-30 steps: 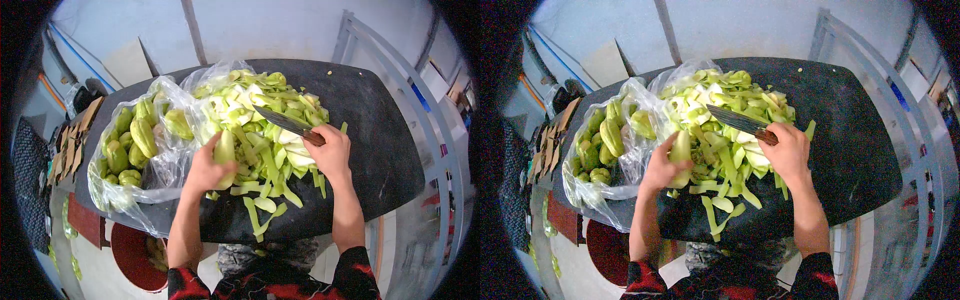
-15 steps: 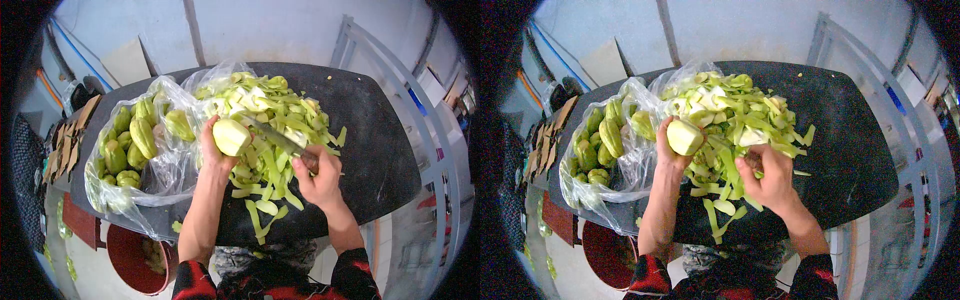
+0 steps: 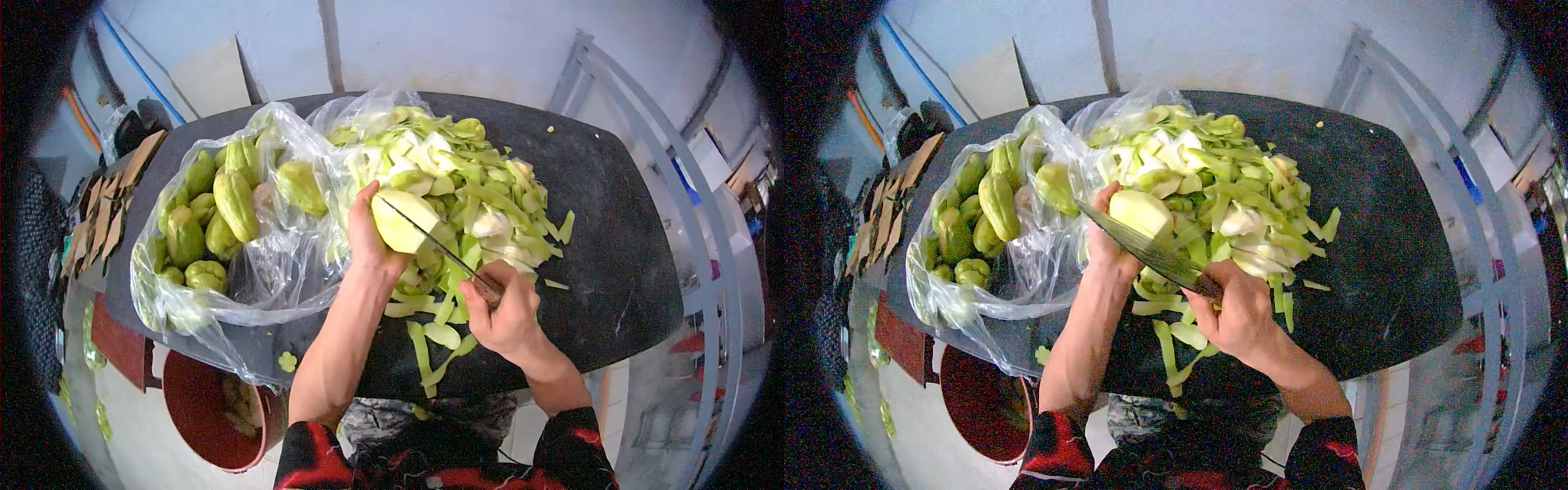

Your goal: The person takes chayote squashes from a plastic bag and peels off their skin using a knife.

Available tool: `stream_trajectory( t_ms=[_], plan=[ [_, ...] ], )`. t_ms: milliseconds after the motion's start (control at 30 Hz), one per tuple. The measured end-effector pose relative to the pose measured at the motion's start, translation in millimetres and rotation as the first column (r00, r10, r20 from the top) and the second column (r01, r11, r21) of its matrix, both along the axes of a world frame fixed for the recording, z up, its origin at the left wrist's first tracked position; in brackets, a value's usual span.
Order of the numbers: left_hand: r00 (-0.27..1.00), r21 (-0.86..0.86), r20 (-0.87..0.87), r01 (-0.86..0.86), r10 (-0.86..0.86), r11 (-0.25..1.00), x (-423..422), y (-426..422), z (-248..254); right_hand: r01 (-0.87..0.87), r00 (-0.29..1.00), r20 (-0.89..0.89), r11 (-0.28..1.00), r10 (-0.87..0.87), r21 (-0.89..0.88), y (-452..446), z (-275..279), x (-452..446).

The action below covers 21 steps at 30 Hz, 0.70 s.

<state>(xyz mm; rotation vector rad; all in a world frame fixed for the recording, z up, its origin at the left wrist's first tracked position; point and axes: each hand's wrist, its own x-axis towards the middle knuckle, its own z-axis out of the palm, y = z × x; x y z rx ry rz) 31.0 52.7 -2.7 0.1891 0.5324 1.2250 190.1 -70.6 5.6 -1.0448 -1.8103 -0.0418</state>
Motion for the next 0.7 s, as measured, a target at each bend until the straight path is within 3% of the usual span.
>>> stream_trajectory(
  t_ms=[67,133,267,467,533,700],
  plan=[
    [1.0,0.023,0.0,0.017,-0.017,1.0,-1,2,-6,0.0,1.0,-0.026,0.999,0.001,0.032,0,0,-1],
    [1.0,0.001,0.003,0.004,-0.004,1.0,5,-9,9,0.056,0.996,0.066,0.998,-0.056,-0.007,1,6,-4],
    [1.0,0.013,0.018,0.009,-0.009,1.0,8,-10,8,0.043,0.999,0.022,0.997,-0.042,-0.068,7,1,-3],
    [1.0,0.023,0.02,-0.015,0.015,1.0,2,-4,4,0.085,0.993,0.075,0.996,-0.087,0.032,-3,9,0],
    [0.999,0.016,0.032,-0.028,0.028,0.999,-2,-2,1,0.055,0.997,-0.048,0.998,-0.055,0.008,-7,9,0],
    [1.0,-0.042,0.018,-0.015,0.016,0.999,5,-15,13,0.049,0.996,0.075,0.998,-0.045,-0.05,3,-1,-1]
  ],
)
